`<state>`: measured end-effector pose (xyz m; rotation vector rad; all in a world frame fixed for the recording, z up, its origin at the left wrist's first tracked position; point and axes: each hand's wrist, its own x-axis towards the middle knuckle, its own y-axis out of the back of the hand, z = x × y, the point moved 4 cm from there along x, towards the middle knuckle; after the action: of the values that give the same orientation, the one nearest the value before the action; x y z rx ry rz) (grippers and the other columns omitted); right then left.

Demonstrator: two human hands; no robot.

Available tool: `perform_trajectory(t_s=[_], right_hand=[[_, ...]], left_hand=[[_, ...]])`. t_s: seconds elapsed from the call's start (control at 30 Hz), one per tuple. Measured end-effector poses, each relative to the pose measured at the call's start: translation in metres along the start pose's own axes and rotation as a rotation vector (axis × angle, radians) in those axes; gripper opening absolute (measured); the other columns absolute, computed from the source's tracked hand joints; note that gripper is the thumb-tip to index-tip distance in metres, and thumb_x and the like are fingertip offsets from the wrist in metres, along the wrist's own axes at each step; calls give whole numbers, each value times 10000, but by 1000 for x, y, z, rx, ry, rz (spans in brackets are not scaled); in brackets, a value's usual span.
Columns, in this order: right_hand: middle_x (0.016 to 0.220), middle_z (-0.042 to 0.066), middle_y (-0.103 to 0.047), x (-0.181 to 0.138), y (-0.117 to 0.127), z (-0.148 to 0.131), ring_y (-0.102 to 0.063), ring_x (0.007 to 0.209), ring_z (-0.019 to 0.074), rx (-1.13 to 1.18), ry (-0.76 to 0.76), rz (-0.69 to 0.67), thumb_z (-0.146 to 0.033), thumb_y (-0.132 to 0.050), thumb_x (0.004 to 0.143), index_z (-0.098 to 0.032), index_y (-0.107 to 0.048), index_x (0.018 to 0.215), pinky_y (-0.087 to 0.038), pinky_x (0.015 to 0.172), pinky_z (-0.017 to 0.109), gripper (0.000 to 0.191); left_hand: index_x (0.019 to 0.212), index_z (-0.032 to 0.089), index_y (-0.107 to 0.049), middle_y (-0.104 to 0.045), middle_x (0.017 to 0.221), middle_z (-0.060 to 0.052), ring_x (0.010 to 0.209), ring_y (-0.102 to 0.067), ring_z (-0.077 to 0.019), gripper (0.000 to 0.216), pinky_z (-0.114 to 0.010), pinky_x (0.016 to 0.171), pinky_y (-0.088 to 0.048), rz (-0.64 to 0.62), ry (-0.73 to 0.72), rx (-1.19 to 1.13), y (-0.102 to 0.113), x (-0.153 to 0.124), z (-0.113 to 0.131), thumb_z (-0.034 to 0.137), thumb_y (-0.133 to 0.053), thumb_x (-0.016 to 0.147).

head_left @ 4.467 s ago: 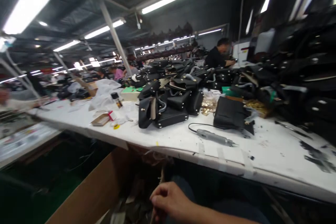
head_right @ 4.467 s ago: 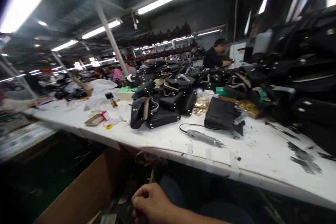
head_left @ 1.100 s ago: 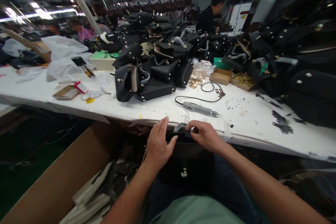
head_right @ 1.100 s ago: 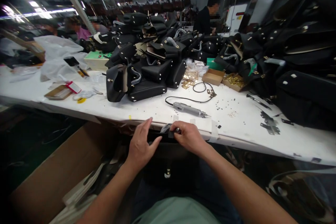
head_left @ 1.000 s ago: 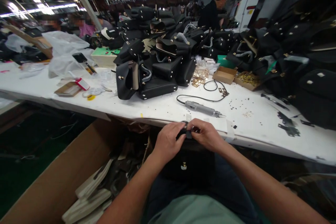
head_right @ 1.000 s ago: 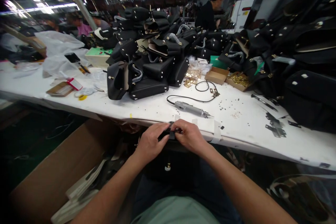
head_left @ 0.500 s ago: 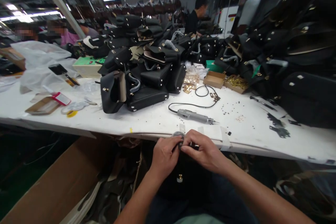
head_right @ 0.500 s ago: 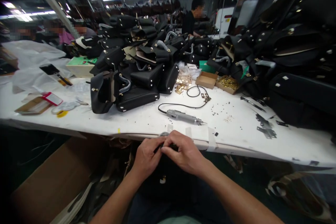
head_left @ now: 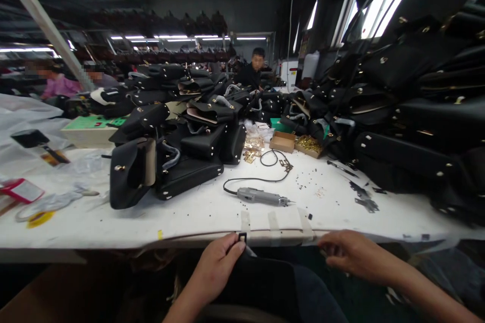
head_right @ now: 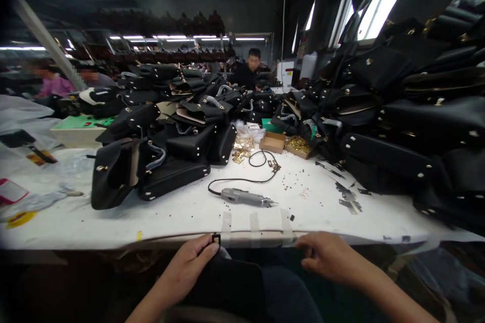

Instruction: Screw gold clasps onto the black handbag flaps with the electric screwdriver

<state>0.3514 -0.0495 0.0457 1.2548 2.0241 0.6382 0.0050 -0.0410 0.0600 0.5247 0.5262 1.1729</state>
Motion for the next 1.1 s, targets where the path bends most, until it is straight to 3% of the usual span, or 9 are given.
perform_trajectory(t_s=[0.17, 0.3, 0.43, 0.67, 0.8, 0.9, 1.1], right_hand=[[869, 35, -740, 33, 29, -31, -659, 777, 215, 58, 108, 166, -369, -616, 852, -244, -768, 968, -486, 719, 306, 229], [772, 17, -704, 94, 50, -41, -622, 701, 181, 66, 146, 268, -408, -603, 857, -197, -753, 932, -463, 661, 289, 270], [816, 19, -715, 168, 64, -39, -629, 736, 173, -37, 170, 359, -372, -625, 842, -202, -757, 927, -468, 691, 278, 232], [1029, 44, -743, 297, 57, -64, -647, 920, 200, -153, 141, 357, -285, -673, 831, -220, -756, 1020, -458, 805, 269, 216], [1048, 62, -732, 353, 50, -72, -642, 950, 212, -202, 64, 369, -299, -668, 839, -215, -741, 1088, -438, 782, 259, 273], [1029, 84, -725, 382, 45, -74, -646, 931, 229, -230, 17, 367, -319, -685, 817, -207, -745, 1056, -426, 726, 264, 271], [814, 65, -711, 411, 40, -72, -634, 778, 203, -241, 1, 314, -322, -738, 752, -188, -744, 785, -388, 635, 259, 137]], left_hand=[[707, 213, -452, -544, 714, 11, 735, -525, -185, 358, -271, 671, -335, 24, 57, 49, -17, 37, -11, 464, -391, 954], [677, 214, -426, -499, 671, 18, 704, -506, -178, 343, -262, 628, -311, -58, 93, 6, -30, 50, -23, 451, -421, 924], [674, 210, -485, -559, 666, 10, 693, -543, -183, 341, -255, 614, -333, -99, 145, -22, -34, 38, -35, 452, -459, 912], [824, 235, -670, -693, 842, -42, 861, -636, -220, 283, -294, 766, -432, 205, 21, 155, -20, 43, -25, 396, -483, 963], [898, 258, -731, -717, 874, -44, 881, -654, -224, 187, -317, 815, -481, 331, -11, 133, -24, 55, -38, 333, -562, 923], [902, 263, -743, -720, 851, -36, 846, -662, -218, 147, -307, 784, -501, 337, 40, 130, -27, 58, -50, 324, -609, 886], [890, 265, -752, -700, 768, -16, 735, -649, -192, 114, -273, 695, -495, 267, 82, 108, -21, 61, -55, 309, -661, 839]])
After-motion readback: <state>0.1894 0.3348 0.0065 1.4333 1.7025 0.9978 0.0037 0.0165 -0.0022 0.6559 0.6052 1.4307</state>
